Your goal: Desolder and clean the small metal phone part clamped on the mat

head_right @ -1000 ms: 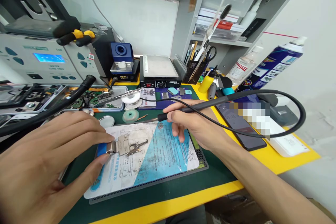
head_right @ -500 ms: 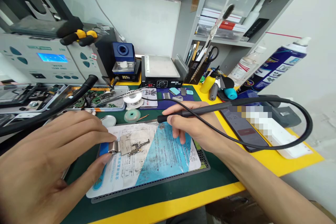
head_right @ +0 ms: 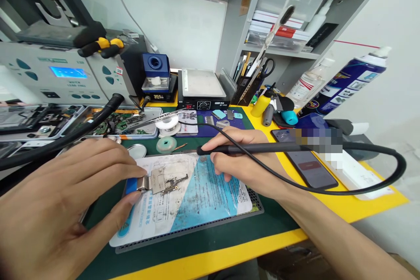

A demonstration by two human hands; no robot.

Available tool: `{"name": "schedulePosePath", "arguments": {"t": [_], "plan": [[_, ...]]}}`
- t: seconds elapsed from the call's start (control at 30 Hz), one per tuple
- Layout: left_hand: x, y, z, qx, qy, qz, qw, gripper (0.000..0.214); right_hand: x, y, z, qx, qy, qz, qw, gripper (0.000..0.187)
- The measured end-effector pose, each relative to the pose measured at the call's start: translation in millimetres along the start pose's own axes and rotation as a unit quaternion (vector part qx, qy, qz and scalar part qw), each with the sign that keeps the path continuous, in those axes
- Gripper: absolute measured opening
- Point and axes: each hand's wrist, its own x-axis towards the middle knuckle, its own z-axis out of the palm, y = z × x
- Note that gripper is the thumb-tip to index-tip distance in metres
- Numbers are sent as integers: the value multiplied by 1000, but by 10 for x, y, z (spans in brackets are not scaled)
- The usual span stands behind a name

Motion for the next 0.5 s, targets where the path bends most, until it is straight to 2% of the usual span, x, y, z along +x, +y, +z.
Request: {"name": "schedulePosePath", "arguments": {"t": [0.33,0.5], "plan": [[13,-24,-1,-1,-2,2,1000,13,-10,15,-39,-2,-27,-38,999,24],[-14,-14,7,0,0,-1,1000,14,-10,40,-71,19,-30,-34,999,25]]}}
